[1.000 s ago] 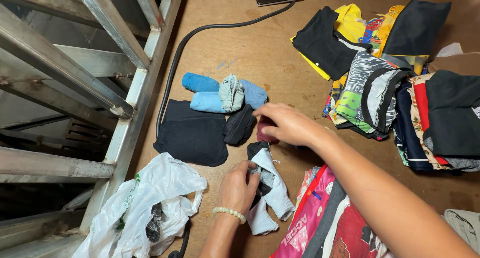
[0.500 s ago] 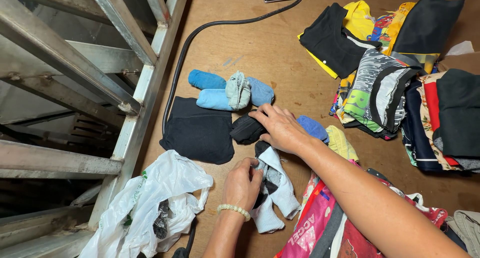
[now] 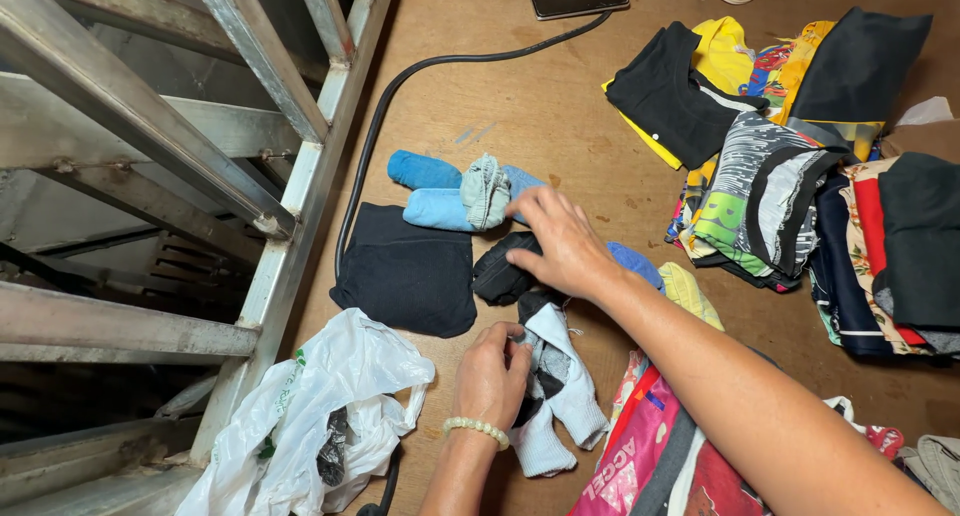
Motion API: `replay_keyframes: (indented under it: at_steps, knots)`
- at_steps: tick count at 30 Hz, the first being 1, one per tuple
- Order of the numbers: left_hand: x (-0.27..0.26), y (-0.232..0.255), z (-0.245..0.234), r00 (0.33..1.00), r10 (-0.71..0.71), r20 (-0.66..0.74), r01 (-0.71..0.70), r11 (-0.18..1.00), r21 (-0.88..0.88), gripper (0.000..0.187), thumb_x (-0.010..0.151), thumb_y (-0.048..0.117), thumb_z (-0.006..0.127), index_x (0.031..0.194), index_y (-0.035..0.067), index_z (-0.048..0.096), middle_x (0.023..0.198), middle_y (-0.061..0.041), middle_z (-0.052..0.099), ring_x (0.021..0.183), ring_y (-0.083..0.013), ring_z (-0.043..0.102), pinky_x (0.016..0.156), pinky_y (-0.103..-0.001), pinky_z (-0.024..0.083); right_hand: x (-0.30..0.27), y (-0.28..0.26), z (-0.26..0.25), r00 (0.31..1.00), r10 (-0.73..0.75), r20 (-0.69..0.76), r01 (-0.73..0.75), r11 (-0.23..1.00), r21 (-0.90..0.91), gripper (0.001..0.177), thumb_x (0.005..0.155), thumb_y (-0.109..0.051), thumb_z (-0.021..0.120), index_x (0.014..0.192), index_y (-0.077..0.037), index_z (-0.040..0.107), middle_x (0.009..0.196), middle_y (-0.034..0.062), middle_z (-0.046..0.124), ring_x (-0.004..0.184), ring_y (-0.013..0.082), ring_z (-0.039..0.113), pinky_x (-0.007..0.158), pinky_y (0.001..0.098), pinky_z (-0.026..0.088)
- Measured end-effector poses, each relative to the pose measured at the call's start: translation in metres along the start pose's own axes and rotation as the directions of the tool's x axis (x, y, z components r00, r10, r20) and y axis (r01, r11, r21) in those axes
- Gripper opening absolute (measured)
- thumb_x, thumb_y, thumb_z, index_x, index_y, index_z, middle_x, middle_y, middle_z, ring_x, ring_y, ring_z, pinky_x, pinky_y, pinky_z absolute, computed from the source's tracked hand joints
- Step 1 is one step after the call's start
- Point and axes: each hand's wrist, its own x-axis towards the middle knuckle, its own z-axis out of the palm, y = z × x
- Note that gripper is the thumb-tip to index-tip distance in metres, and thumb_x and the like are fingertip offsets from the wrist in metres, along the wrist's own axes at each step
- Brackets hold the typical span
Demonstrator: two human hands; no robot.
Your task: The person folds, pairs, and organizes various pieces of clothing and socks into stacks on the floor by hand, then handles a plastic bag containing packed items.
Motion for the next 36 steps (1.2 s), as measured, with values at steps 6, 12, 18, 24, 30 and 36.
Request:
replay_keyframes:
  at_steps: [6, 12, 18, 24, 30, 36]
  knots:
    - [0.002, 0.004, -0.003, 1.0, 0.0, -0.008, 0.0, 0.999, -0.045, 0.026, 0.088, 0.016, 0.068, 0.11, 0.003, 0.071, 0.084, -0.011, 0.07, 0.074, -0.0236, 0.068, 0.072, -0.037, 0.054, 0.067, -0.021, 0.001, 0.977, 0.208, 0.054, -0.205, 0.977, -0.049, 0.091, 0.063, -0.039, 0.096, 0.142, -0.028, 0.053, 0.157, 0.029, 0.016, 0.14, 0.0524, 0.029, 0.108, 0.0638, 0.033]
    - [0.004, -0.003, -0.006, 1.0, 0.017, -0.011, -0.018, 0.996, -0.089, 0.025, 0.088, 0.015, 0.069, 0.109, 0.001, 0.071, 0.083, -0.011, 0.07, 0.072, -0.0235, 0.066, 0.07, -0.036, 0.053, 0.089, -0.052, 0.032, 0.844, 0.483, 0.235, -0.414, 0.863, -0.288, 0.085, 0.061, -0.041, 0.098, 0.138, -0.034, 0.063, 0.164, 0.0176, 0.005, 0.147, 0.0479, 0.015, 0.108, 0.067, 0.029]
    - [0.002, -0.004, -0.012, 1.0, 0.001, 0.006, 0.0, 0.993, -0.122, 0.026, 0.087, 0.016, 0.069, 0.11, 0.003, 0.072, 0.082, -0.01, 0.07, 0.071, -0.0213, 0.066, 0.069, -0.035, 0.053, 0.08, -0.017, 0.062, 0.971, 0.212, -0.113, -0.23, 0.956, -0.182, 0.06, 0.058, -0.023, 0.094, 0.115, -0.016, 0.077, 0.135, 0.0199, 0.046, 0.125, 0.0413, 0.047, 0.1, 0.0553, 0.042]
    - [0.004, 0.0, -0.017, 0.999, -0.024, -0.038, 0.017, 0.985, -0.174, 0.032, 0.088, 0.018, 0.07, 0.118, 0.005, 0.07, 0.089, -0.01, 0.071, 0.073, -0.0185, 0.066, 0.071, -0.032, 0.054, 0.049, 0.011, -0.004, 0.929, 0.257, -0.265, -0.185, 0.945, 0.269, 0.04, 0.068, -0.021, 0.089, 0.1, -0.002, 0.073, 0.106, 0.0182, 0.06, 0.104, 0.035, 0.061, 0.091, 0.0442, 0.05]
    - [0.006, 0.0, -0.012, 0.99, 0.096, -0.103, -0.138, 0.804, -0.579, 0.072, 0.083, 0.026, 0.078, 0.145, 0.005, 0.047, 0.129, -0.006, 0.06, 0.105, -0.0158, 0.061, 0.088, -0.031, 0.052, -0.036, 0.006, -0.058, 0.881, 0.293, 0.37, -0.393, 0.019, 0.919, 0.052, 0.089, -0.02, 0.079, 0.127, 0.009, 0.06, 0.115, 0.0182, 0.068, 0.102, 0.0286, 0.067, 0.092, 0.0431, 0.055]
    - [0.002, 0.001, -0.005, 0.935, 0.318, 0.159, -0.012, 0.475, -0.88, 0.08, 0.084, 0.025, 0.079, 0.151, 0.006, 0.041, 0.137, -0.01, 0.059, 0.124, -0.0169, 0.059, 0.106, -0.031, 0.046, -0.081, -0.032, -0.066, 0.841, 0.185, 0.509, -0.457, -0.263, 0.85, 0.065, 0.079, -0.021, 0.078, 0.138, -0.005, 0.056, 0.123, 0.0101, 0.068, 0.112, 0.0217, 0.068, 0.099, 0.0387, 0.057]
